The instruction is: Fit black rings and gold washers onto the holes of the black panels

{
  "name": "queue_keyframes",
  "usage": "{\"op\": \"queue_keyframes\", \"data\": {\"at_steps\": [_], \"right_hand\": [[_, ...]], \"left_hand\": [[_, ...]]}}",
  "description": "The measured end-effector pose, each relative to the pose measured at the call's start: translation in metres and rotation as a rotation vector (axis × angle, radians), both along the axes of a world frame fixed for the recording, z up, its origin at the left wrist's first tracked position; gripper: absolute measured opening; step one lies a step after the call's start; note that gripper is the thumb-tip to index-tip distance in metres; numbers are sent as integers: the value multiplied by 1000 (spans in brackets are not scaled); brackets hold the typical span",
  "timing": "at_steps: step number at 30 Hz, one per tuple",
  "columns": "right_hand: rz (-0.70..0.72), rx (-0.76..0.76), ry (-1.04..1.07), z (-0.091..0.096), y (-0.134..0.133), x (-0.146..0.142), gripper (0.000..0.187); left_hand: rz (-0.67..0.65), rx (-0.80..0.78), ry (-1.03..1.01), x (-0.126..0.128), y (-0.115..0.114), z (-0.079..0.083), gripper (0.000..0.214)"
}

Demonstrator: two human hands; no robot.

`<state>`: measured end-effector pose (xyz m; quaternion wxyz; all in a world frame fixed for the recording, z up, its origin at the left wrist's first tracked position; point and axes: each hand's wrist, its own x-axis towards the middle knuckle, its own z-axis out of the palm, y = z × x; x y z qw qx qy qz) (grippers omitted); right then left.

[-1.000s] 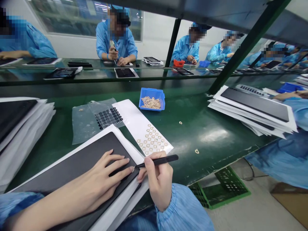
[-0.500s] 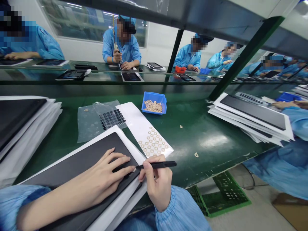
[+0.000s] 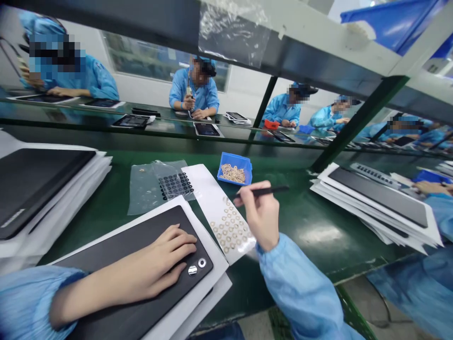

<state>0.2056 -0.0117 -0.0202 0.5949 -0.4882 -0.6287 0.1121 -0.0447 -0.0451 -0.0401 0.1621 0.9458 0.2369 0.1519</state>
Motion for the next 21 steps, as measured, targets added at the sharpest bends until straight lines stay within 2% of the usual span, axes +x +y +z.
{"op": "queue_keyframes", "data": {"at_steps": [2, 4, 7, 9, 11, 13, 15, 17, 19, 21], "right_hand": [[-58, 70, -41, 8, 49, 13, 22], [-100, -1, -173, 8, 91, 21, 25], [-79, -66, -246, 6, 128, 27, 27], [-57, -83, -267, 9, 132, 28, 26], [-21, -98, -297, 19, 126, 21, 24], [38, -119, -343, 28, 116, 4, 22], [117, -146, -412, 32, 110, -23, 20], [220, -180, -485, 26, 110, -55, 16], [328, -226, -533, 13, 113, -85, 18], [414, -275, -554, -3, 115, -108, 24]], "left_hand": [[18, 15, -9, 0, -1, 1, 20], [31, 44, -22, 0, -3, 1, 18], [34, 102, -51, 1, -7, 2, 13], [61, 132, -66, 3, -8, 4, 13], [123, 134, -71, 0, -1, 8, 14], [255, 117, -78, -12, 16, 12, 16], [476, 81, -75, -35, 42, 16, 16], [718, 10, -48, -65, 70, 18, 10], [865, -102, -1, -94, 92, 19, 27], [942, -227, 33, -113, 104, 18, 43]]}}
